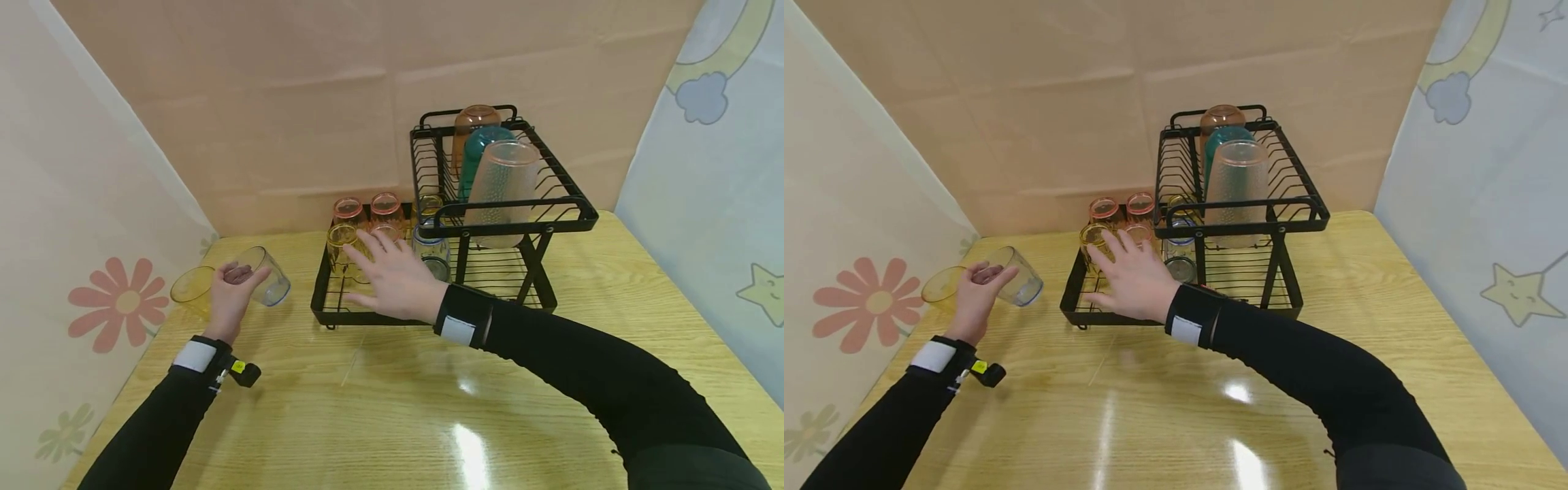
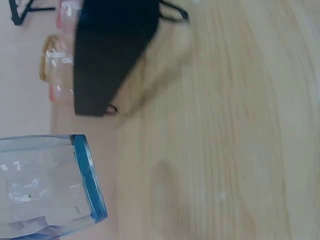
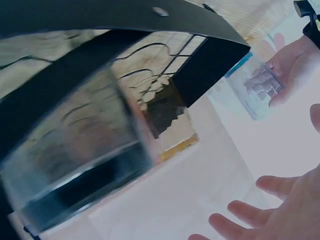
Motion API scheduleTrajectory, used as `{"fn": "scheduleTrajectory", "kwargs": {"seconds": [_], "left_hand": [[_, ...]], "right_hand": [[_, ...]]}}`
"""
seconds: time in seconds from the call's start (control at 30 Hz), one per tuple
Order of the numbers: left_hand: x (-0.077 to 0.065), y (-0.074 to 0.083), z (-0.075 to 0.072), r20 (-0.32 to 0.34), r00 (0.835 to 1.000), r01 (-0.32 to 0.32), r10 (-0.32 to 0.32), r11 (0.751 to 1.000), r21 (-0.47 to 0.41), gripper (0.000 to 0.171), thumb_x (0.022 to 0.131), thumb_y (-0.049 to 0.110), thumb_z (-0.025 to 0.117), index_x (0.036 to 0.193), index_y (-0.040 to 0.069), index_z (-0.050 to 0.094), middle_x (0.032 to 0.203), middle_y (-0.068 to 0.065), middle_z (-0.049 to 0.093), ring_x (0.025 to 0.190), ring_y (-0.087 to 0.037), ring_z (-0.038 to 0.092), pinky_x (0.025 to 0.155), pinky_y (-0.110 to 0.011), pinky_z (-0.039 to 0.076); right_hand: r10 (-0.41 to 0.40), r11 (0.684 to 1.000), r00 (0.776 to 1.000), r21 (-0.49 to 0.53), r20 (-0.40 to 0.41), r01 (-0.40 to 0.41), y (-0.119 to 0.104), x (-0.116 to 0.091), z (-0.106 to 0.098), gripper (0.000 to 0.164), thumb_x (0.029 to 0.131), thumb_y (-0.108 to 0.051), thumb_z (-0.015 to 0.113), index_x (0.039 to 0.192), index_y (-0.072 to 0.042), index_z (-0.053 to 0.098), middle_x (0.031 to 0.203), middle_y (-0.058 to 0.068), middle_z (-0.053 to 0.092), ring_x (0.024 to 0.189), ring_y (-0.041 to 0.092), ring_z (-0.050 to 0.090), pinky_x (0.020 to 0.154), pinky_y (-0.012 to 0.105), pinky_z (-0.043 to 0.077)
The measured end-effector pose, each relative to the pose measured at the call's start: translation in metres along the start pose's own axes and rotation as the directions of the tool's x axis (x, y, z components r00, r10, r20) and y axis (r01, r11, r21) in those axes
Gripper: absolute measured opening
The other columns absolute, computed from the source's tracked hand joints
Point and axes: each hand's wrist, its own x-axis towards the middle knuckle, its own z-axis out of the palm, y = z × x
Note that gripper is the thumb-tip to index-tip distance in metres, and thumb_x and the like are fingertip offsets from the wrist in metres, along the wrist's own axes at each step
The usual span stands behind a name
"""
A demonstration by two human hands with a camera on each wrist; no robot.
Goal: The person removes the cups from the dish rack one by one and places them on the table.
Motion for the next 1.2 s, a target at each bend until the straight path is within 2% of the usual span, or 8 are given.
{"fn": "scheduleTrajectory", "kwargs": {"seconds": [0.2,0.37,0.57,0.73,0.87,1.03,1.2], "left_hand": [[0.008,-0.011,-0.007,-0.040,0.999,0.003,-0.001,0.999,0.053,0.090,0.084,0.035,0.077,0.148,0.005,0.020,0.136,-0.007,0.040,0.128,-0.024,0.038,0.103,-0.029,0.035],[0.010,-0.017,-0.012,-0.038,0.999,-0.006,0.010,0.996,0.084,0.098,0.083,0.038,0.077,0.150,0.006,0.013,0.146,-0.014,0.032,0.136,-0.028,0.032,0.109,-0.035,0.031],[0.012,-0.024,-0.015,-0.038,0.999,-0.027,0.032,0.993,0.111,0.101,0.083,0.038,0.077,0.151,0.007,0.010,0.150,-0.017,0.028,0.141,-0.027,0.027,0.111,-0.037,0.028],[0.014,-0.030,-0.015,-0.037,0.997,-0.060,0.066,0.986,0.153,0.101,0.082,0.038,0.077,0.151,0.008,0.010,0.151,-0.016,0.028,0.142,-0.026,0.026,0.111,-0.038,0.028],[0.014,-0.031,-0.014,-0.039,0.996,-0.065,0.074,0.980,0.188,0.101,0.083,0.039,0.077,0.151,0.007,0.010,0.152,-0.016,0.027,0.143,-0.027,0.023,0.111,-0.040,0.027],[0.013,-0.031,-0.015,-0.013,0.999,-0.048,0.053,0.967,0.250,0.103,0.083,0.041,0.076,0.151,0.004,0.008,0.152,-0.020,0.025,0.141,-0.032,0.023,0.110,-0.044,0.028],[0.014,-0.028,-0.021,0.051,0.999,-0.035,0.017,0.928,0.371,0.108,0.086,0.046,0.071,0.152,-0.001,-0.001,0.150,-0.031,0.021,0.137,-0.044,0.026,0.106,-0.053,0.031]], "right_hand": [[0.026,0.999,0.999,-0.032,0.024,-0.025,0.012,-0.009,0.001,0.080,0.093,-0.067,0.041,0.155,-0.018,0.027,0.156,0.015,0.022,0.141,0.035,0.023,0.100,0.059,0.037],[0.048,0.997,0.998,-0.058,0.029,-0.047,0.018,-0.014,0.002,0.083,0.092,-0.069,0.042,0.154,-0.016,0.028,0.155,0.018,0.022,0.139,0.040,0.026,0.098,0.060,0.038],[0.115,0.989,0.990,-0.103,0.076,-0.107,0.023,-0.019,0.002,0.085,0.092,-0.070,0.038,0.156,-0.016,0.023,0.157,0.020,0.020,0.138,0.042,0.028,0.094,0.061,0.041],[0.155,0.975,0.985,-0.174,0.076,-0.140,0.024,-0.024,0.003,0.086,0.092,-0.071,0.037,0.156,-0.014,0.023,0.154,0.024,0.024,0.133,0.040,0.038,0.092,0.061,0.043],[0.166,0.964,0.985,-0.216,0.040,-0.153,0.023,-0.027,0.003,0.087,0.092,-0.070,0.039,0.155,-0.012,0.026,0.151,0.027,0.028,0.124,0.039,0.048,0.091,0.061,0.043],[0.182,0.938,0.982,-0.292,-0.042,-0.186,0.021,-0.031,0.005,0.087,0.091,-0.071,0.041,0.149,-0.006,0.038,0.141,0.029,0.042,0.114,0.042,0.054,0.086,0.062,0.046],[0.189,0.913,0.974,-0.342,-0.123,-0.221,0.020,-0.032,0.009,0.085,0.089,-0.071,0.046,0.139,-0.003,0.051,0.132,0.027,0.052,0.111,0.045,0.055,0.081,0.061,0.049]]}}
